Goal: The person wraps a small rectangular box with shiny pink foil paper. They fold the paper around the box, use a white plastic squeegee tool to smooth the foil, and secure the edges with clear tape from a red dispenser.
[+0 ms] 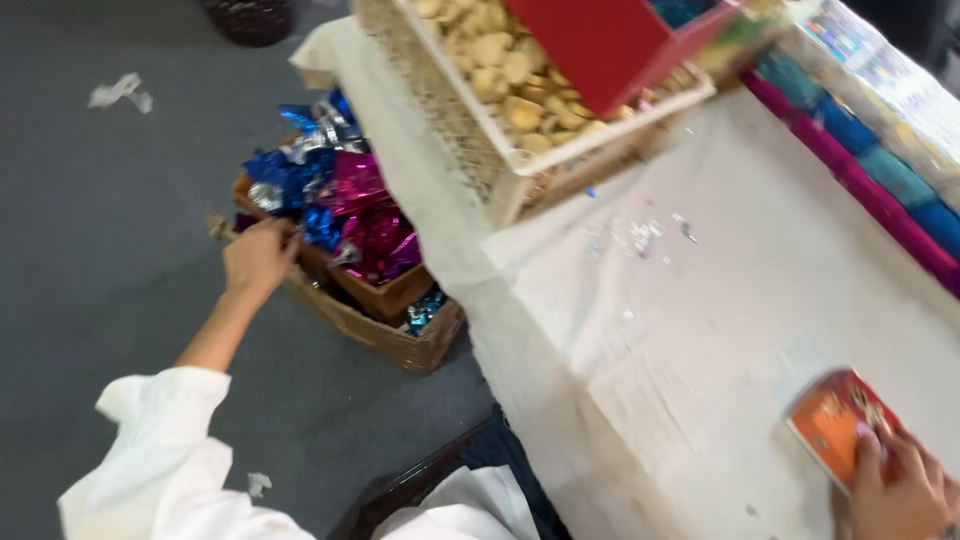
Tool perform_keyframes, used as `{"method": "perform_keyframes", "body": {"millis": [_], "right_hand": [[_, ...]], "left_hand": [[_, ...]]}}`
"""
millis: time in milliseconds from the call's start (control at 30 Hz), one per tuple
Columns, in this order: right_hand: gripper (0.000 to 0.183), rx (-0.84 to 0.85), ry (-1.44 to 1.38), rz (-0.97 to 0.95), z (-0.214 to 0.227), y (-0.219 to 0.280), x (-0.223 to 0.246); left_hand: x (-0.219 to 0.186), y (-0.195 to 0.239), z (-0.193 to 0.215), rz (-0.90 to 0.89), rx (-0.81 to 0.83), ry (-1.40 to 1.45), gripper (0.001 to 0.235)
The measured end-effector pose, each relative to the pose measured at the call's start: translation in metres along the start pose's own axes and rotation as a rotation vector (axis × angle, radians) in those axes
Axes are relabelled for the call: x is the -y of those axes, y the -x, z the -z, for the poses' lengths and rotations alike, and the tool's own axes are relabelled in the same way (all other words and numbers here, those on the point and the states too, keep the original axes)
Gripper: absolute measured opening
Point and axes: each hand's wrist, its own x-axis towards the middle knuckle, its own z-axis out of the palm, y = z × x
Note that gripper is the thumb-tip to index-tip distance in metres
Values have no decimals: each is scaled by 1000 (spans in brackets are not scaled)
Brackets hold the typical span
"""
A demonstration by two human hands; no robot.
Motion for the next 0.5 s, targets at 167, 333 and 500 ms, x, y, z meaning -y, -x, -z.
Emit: {"method": "perform_keyframes", "body": {"millis": [167, 333, 500], "right_hand": [[24, 38, -124, -51, -20, 3, -18], [24, 32, -34, -50, 6, -4, 7], [19, 16, -35, -100, 22, -14, 42]], "left_hand": [[-37, -4, 4, 33, -51, 166, 23], [-71, -18, -9, -143, -201, 198, 40], [-88, -55, -19, -399, -339, -21, 76]]}}
